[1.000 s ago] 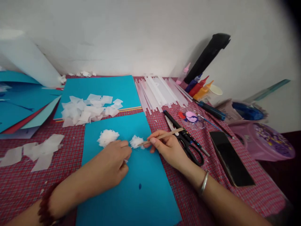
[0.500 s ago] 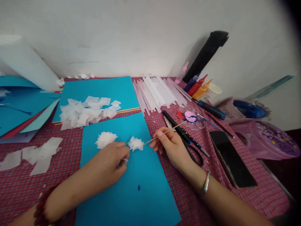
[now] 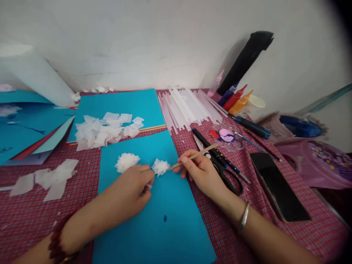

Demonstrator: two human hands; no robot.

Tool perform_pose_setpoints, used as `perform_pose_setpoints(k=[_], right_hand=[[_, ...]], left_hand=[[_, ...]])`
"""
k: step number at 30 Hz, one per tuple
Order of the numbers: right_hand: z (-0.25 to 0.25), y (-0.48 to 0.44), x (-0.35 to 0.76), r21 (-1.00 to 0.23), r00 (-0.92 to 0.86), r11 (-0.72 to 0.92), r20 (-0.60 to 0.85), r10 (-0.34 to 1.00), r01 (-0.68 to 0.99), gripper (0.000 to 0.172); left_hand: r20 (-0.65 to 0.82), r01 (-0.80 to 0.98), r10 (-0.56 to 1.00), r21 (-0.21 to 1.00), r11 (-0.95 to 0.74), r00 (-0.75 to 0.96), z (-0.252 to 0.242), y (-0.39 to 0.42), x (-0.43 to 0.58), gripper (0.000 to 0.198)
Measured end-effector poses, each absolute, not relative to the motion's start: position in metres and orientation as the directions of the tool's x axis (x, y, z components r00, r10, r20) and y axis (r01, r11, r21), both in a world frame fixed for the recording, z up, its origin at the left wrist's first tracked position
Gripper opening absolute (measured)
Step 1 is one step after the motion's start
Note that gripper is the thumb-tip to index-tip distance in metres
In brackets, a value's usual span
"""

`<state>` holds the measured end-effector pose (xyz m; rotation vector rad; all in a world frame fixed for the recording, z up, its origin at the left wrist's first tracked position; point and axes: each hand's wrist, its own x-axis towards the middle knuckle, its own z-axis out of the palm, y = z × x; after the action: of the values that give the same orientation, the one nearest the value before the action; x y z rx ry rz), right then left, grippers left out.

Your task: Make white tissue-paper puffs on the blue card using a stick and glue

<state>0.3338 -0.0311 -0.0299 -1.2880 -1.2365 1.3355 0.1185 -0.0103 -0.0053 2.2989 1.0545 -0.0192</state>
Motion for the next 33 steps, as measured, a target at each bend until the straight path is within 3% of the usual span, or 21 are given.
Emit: perform_pose_setpoints(k=[8,12,20,23,27,33], right_hand=[[-0.030,-0.028,0.334,-0.993,-0.072,-0.115,-0.115,0.991,-0.003,0.023],[-0.028,-0.028,0.333,-0.993,-0.071,-0.116,-0.117,0.991,0.009,0.021],[-0.030,-0.027,0.332,-0.996,-0.067,-0.087,-0.087,0.994,-0.002,0.018],[-0.030,-0.027,0.332,-0.996,-0.070,-0.092,-0.092,0.993,-0.003,0.016],[-0.028,-0.026,0.331,-0.994,-0.074,-0.105,-0.102,0.992,-0.030,0.013],[-0.024,-0.032,0.335,-0.986,0.051,-0.079,-0.087,0.995,-0.146,0.016]], left_hand=[[-0.239,0.650,0.660,0.580,-0.491,0.712,0.000,-0.008,0.113,0.014],[-0.227,0.598,0.673,0.699,-0.391,0.704,0.016,-0.006,0.106,0.016],[-0.237,0.607,0.809,0.774,-0.177,0.538,0.017,-0.017,0.139,0.012],[-0.156,0.636,0.839,0.727,-0.259,0.521,0.005,-0.016,0.149,0.006],[-0.054,0.671,0.832,0.622,-0.404,0.551,-0.003,-0.009,0.151,0.011],[-0.015,0.673,0.868,0.638,-0.374,0.496,-0.009,0.001,0.152,0.012]])
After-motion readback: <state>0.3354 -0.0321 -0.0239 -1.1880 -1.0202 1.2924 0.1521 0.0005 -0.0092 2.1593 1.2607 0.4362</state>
